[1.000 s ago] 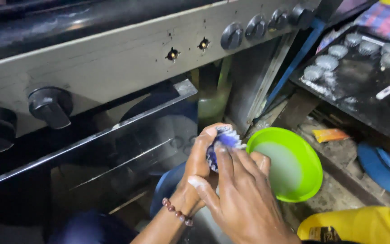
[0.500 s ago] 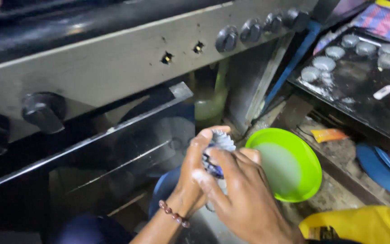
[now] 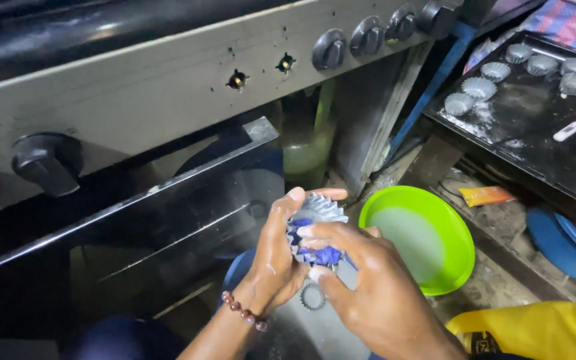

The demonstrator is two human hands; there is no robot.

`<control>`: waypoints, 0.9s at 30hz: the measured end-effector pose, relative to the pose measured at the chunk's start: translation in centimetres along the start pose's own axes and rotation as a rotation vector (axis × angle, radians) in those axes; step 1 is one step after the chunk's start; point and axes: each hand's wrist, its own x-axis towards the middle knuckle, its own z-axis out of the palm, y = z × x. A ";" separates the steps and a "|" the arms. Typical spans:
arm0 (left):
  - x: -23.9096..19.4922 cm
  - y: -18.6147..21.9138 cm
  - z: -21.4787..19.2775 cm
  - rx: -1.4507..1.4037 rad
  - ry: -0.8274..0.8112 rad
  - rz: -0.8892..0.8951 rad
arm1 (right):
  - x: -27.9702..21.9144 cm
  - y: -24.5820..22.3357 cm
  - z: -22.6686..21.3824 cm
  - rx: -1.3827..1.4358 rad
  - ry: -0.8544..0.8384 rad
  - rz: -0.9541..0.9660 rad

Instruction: The person scrubs a fluted metal baking mold with a blue sponge over a basin of soapy water, repeatedly rinsing and wiping the mold's interior and exterior surfaces. The person continues the same scrubbing motion throughout the clip.

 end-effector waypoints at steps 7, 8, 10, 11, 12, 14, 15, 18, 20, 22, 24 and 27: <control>1.0 -0.5 -1.9 -0.019 -0.022 -0.031 | 0.2 0.3 -1.7 0.578 0.109 0.150; 1.0 -0.3 -1.8 -0.088 -0.163 -0.002 | 0.4 0.8 -1.6 0.778 0.272 0.206; 0.7 -0.2 -2.2 -0.160 -0.298 0.017 | 0.3 1.4 -2.0 0.977 0.442 0.272; 0.7 -0.2 -2.5 -0.203 -0.350 -0.056 | 0.3 1.6 -2.6 1.087 0.439 0.210; 0.7 -0.1 -2.8 -0.247 -0.401 -0.129 | 0.4 1.8 -3.2 1.197 0.433 0.146; 1.0 -0.1 -3.2 -0.248 -0.342 -0.165 | 0.7 0.4 -3.9 1.172 0.411 0.156; 1.0 0.0 -3.5 -0.248 -0.282 -0.199 | 0.8 -0.3 -4.2 1.149 0.386 0.164; 0.9 0.1 -3.4 -0.267 -0.384 -0.128 | 0.4 0.2 -4.0 1.150 0.310 0.090; 0.9 0.2 -3.9 -0.277 -0.392 -0.114 | 0.2 0.3 -3.9 1.154 0.299 0.124; 1.1 0.1 -4.2 -0.287 -0.402 -0.097 | 0.2 0.4 -4.0 1.155 0.286 0.157; 1.2 0.1 -4.3 -0.305 -0.371 -0.086 | 0.4 0.4 -4.2 1.045 0.162 0.241; 1.4 0.1 -4.0 -0.294 -0.353 -0.017 | 0.4 0.9 -3.7 0.957 0.149 0.411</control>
